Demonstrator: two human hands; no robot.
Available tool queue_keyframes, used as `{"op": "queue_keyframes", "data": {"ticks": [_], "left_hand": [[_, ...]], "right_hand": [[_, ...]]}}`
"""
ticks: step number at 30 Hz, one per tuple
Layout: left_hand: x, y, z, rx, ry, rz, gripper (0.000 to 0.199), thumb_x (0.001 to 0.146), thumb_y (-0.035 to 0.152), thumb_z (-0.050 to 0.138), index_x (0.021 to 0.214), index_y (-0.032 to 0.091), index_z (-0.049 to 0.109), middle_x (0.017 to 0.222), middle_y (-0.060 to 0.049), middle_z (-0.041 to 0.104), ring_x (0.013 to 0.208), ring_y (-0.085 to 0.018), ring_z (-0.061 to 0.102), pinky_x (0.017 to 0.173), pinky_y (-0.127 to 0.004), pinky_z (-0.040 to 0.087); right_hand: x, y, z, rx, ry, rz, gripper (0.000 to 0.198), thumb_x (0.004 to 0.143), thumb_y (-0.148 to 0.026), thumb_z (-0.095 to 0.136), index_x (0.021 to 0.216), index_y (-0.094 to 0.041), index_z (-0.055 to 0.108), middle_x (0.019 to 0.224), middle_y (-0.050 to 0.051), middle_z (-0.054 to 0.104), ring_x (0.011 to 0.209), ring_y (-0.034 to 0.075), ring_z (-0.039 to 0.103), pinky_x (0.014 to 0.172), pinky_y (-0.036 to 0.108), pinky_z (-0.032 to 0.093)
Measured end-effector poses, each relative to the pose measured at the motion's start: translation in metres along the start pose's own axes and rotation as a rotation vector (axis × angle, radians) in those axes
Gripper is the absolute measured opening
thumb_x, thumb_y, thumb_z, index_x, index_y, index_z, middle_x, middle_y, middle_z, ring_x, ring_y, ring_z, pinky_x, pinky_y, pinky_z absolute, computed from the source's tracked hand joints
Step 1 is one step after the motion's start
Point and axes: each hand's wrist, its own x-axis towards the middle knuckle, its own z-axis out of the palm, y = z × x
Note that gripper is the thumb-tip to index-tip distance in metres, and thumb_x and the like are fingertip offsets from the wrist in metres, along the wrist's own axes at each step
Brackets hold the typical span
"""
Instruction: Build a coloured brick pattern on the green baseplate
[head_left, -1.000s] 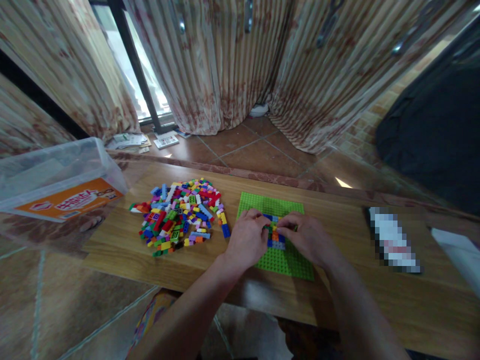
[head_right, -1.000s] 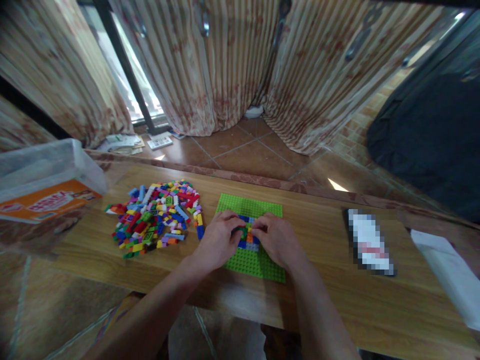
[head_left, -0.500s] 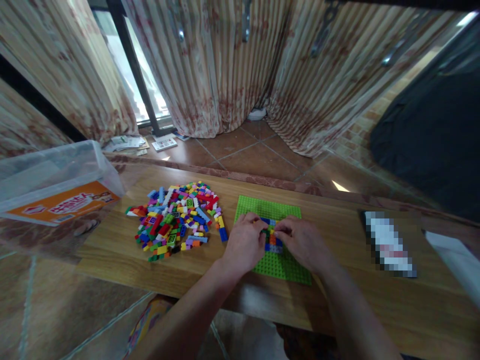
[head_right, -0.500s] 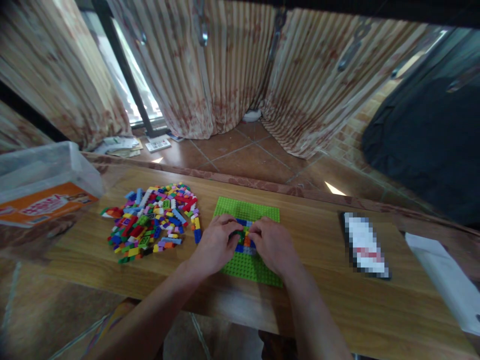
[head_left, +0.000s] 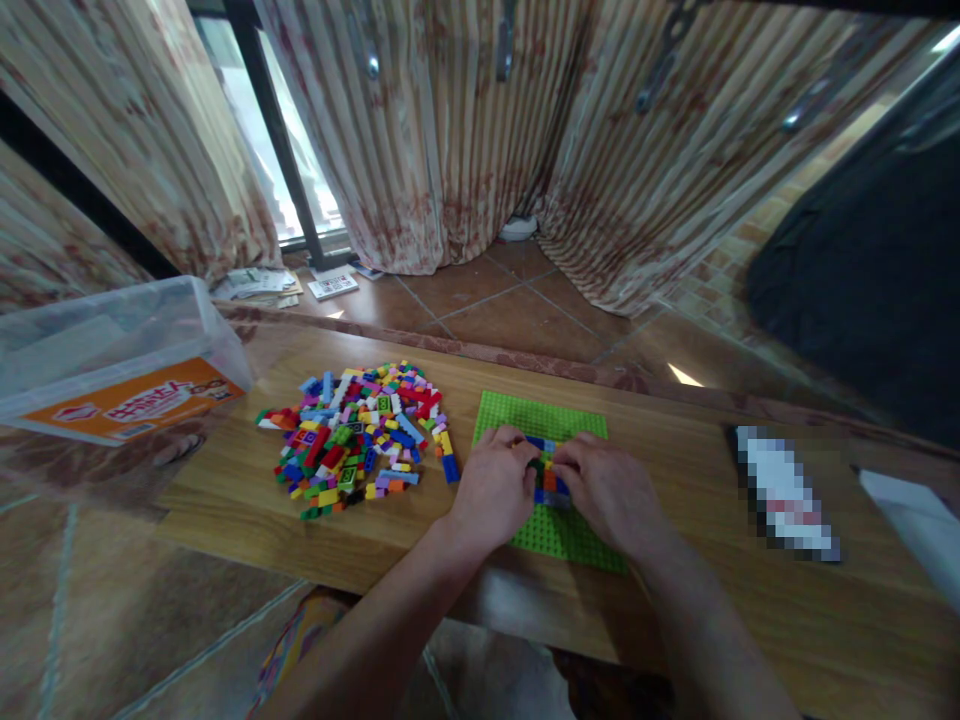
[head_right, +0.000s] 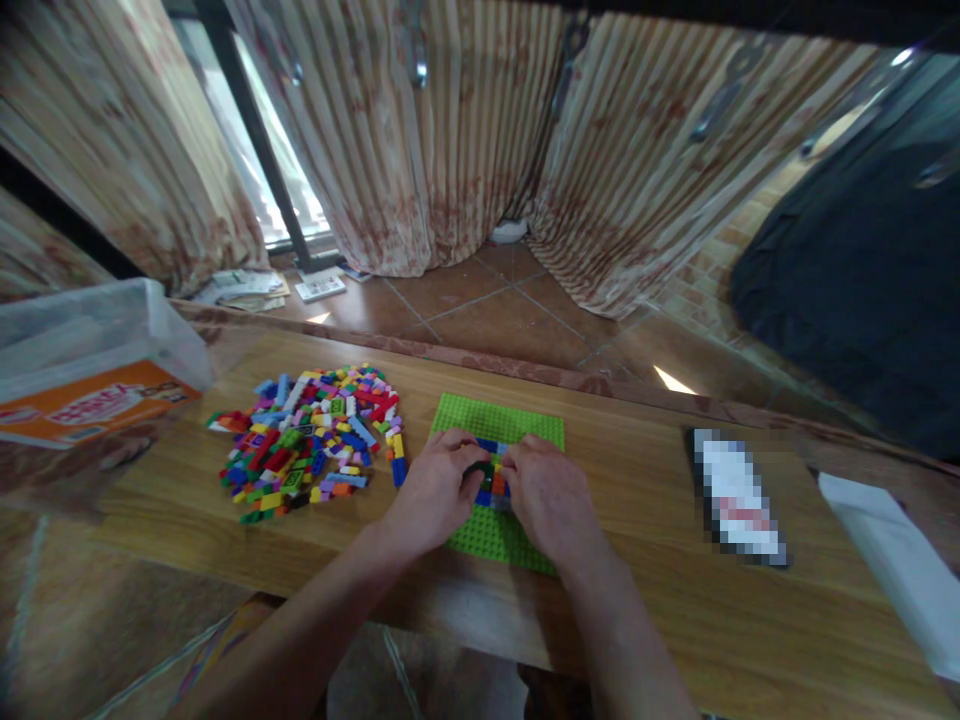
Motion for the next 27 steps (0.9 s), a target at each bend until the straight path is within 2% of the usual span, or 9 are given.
{"op": "queue_keyframes", "data": {"ticks": [27], "left_hand": [[-0.0001,-0.0010,-0.0001,-0.001,-0.015,0.023,0.023,0.084,0.013,0.053,0.100,0.018,0.069,0.107,-0.008,0.061,0.103,-0.022,0.056,0.096,-0.039,0.048]], "right_hand": [[-0.0045,-0.0009,0.0059,-0.063,0.061,-0.008,0.018,0.090,-0.018,0.050,0.083,-0.020,0.067,0.090,0.007,0.065,0.082,0.019,0.060,0.069,0.028,0.039]]}}
